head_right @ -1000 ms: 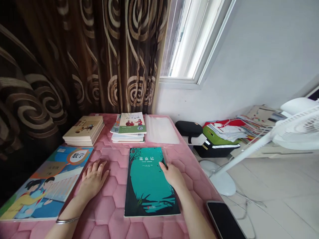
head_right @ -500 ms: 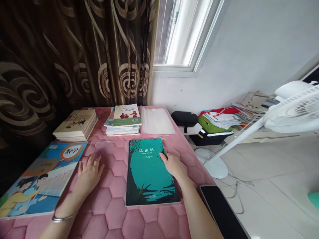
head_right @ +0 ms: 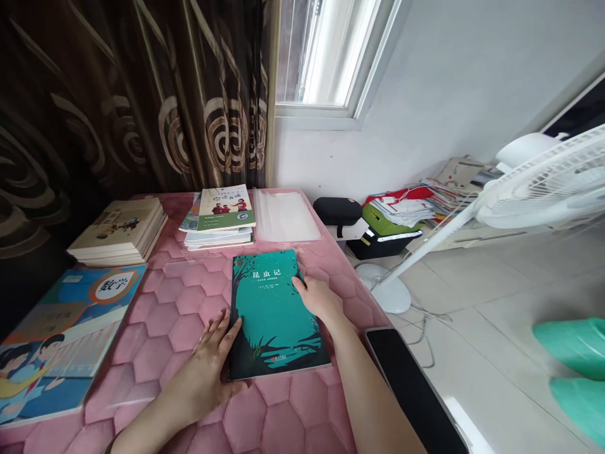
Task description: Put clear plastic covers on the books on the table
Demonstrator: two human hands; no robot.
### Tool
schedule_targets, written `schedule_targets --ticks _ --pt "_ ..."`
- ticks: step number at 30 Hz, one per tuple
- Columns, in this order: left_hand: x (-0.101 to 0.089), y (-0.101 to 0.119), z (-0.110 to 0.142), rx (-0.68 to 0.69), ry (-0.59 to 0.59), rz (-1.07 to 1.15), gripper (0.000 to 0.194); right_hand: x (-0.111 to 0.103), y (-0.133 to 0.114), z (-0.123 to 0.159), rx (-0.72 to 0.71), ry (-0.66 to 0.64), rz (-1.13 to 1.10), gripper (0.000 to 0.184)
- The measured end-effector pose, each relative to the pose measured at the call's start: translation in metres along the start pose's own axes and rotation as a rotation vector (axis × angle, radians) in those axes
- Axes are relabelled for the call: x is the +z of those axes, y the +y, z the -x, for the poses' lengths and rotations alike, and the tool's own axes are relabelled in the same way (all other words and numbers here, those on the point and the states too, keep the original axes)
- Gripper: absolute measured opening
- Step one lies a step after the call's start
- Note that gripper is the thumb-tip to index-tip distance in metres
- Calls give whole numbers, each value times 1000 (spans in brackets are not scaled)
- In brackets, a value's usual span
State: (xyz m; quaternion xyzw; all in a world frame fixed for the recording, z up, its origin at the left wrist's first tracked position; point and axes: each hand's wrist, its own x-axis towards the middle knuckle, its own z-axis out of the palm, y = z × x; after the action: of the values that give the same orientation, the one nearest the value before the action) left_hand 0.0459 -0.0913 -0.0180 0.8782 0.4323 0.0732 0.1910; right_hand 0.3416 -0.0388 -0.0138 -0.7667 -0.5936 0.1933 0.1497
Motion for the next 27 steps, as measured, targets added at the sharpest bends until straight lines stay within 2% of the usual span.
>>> schedule_targets --ticks 11,20,27 --pt "0 3 -3 6 30 -41 92 -1 -2 2 -18 4 48 48" --pt "-25 23 -2 -93 -149 -61 95 -2 -5 3 -54 -33 64 47" --pt "-30 26 0 -109 -194 -56 94 -1 -18 8 73 -51 213 55"
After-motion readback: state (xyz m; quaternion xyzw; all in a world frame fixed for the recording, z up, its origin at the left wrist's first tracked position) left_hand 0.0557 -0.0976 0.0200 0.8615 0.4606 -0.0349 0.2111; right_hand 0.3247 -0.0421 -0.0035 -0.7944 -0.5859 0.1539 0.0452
